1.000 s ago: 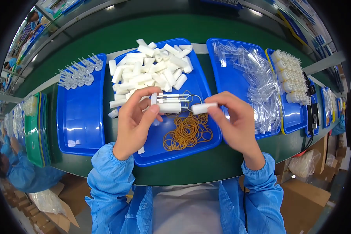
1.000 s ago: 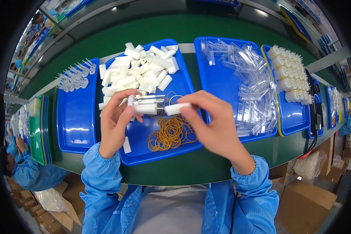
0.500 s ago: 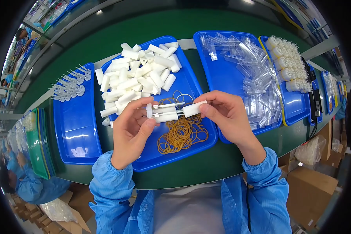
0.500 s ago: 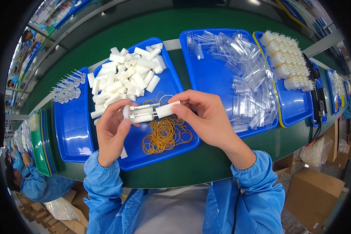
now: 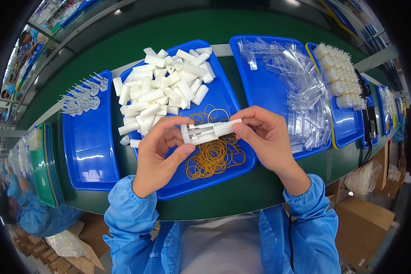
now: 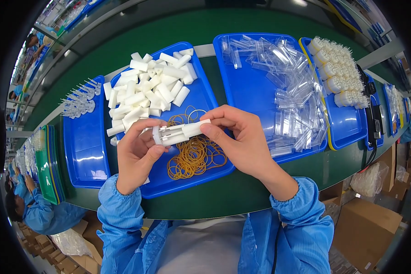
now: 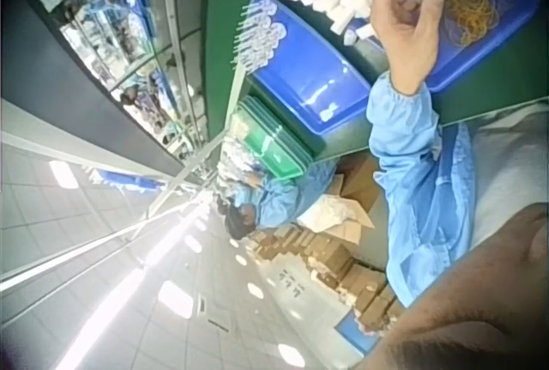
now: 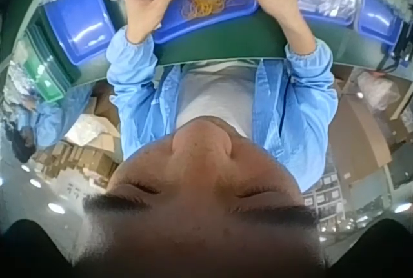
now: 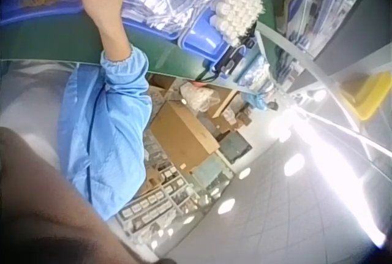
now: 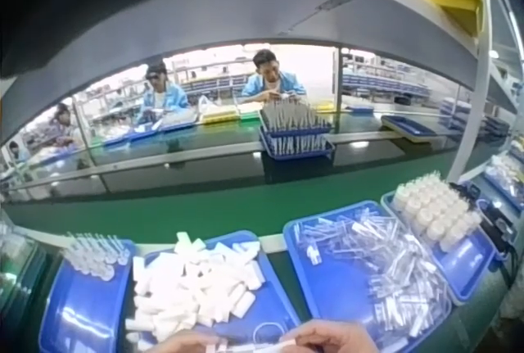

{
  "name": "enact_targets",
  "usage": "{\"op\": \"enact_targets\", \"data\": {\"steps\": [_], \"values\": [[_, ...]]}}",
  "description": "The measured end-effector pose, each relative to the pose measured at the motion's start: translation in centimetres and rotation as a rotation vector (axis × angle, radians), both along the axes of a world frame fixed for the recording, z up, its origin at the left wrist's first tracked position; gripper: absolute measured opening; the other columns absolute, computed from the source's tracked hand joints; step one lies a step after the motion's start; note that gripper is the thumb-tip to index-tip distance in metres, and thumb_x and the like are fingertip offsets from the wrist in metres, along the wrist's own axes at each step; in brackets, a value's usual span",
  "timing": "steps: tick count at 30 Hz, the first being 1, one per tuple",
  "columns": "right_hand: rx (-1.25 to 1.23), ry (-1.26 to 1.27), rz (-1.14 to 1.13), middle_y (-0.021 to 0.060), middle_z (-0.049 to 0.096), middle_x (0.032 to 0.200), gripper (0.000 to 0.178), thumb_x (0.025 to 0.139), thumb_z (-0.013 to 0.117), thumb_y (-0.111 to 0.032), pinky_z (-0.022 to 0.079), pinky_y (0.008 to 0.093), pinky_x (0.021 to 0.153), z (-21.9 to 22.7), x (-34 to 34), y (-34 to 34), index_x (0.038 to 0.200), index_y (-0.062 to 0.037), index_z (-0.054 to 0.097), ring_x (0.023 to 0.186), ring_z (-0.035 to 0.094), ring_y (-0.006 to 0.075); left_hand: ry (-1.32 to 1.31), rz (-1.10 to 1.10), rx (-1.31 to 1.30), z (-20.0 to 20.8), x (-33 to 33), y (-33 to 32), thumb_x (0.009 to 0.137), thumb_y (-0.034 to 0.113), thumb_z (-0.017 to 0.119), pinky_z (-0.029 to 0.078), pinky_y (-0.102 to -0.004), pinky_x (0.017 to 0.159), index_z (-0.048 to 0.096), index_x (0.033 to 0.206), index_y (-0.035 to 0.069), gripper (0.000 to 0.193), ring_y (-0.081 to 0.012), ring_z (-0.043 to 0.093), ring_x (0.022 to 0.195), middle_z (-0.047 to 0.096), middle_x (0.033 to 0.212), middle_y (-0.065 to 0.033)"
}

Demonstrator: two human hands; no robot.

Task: The person assembles component units by attaching foam cylinders to plastic cores, sliding clear plastic sleeves over them, securing each bundle with a rubber band, and placing the finished assemblies onto a tray.

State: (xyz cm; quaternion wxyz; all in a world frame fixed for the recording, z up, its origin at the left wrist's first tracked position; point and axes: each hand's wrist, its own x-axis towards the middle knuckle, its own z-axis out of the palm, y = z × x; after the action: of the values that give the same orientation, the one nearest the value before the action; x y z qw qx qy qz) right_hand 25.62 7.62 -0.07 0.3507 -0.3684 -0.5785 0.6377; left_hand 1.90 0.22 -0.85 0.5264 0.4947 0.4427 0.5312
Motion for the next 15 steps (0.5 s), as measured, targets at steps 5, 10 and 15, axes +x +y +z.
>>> {"op": "enact_targets", "data": {"steps": [5,10,15], "values": [[0.105,-0.013,-0.007,0.0049,0.072,0.093,0.021,0.092,0.073,-0.009,0.046,0.0213,0.072,-1.2,-0.1,-0.2,0.111,0.0004,0.071,0.078,0.06,0.0066,0.018,-0.001,-0.012,-0.3,0.1,0.0,0.088,0.0,0.074,0.056,-0.0307,0.087,0.056,0.128,-0.001,0.044,-0.0185,0.067,0.1,0.06,0.122,-0.0124],[0.092,-0.044,-0.158,0.0034,0.069,0.086,0.017,0.09,0.075,-0.008,0.043,0.0228,0.065,-0.4,-1.0,-0.9,0.105,-0.0007,0.075,0.072,0.054,0.0068,0.05,0.019,0.012,-0.4,0.2,-0.1,0.087,-0.001,0.074,0.057,-0.0299,0.085,0.057,0.128,0.0,0.045,-0.0181,0.067,0.099,0.059,0.12,-0.0115],[0.231,-0.137,-0.217,0.0052,0.069,0.083,0.016,0.088,0.076,-0.007,0.044,0.024,0.062,-0.8,-0.8,-1.2,0.104,-0.0013,0.075,0.072,0.056,0.0079,0.096,0.046,0.039,-0.4,0.4,0.0,0.086,-0.003,0.075,0.057,-0.0293,0.085,0.058,0.127,0.0,0.045,-0.0178,0.067,0.098,0.058,0.119,-0.0114]]}}
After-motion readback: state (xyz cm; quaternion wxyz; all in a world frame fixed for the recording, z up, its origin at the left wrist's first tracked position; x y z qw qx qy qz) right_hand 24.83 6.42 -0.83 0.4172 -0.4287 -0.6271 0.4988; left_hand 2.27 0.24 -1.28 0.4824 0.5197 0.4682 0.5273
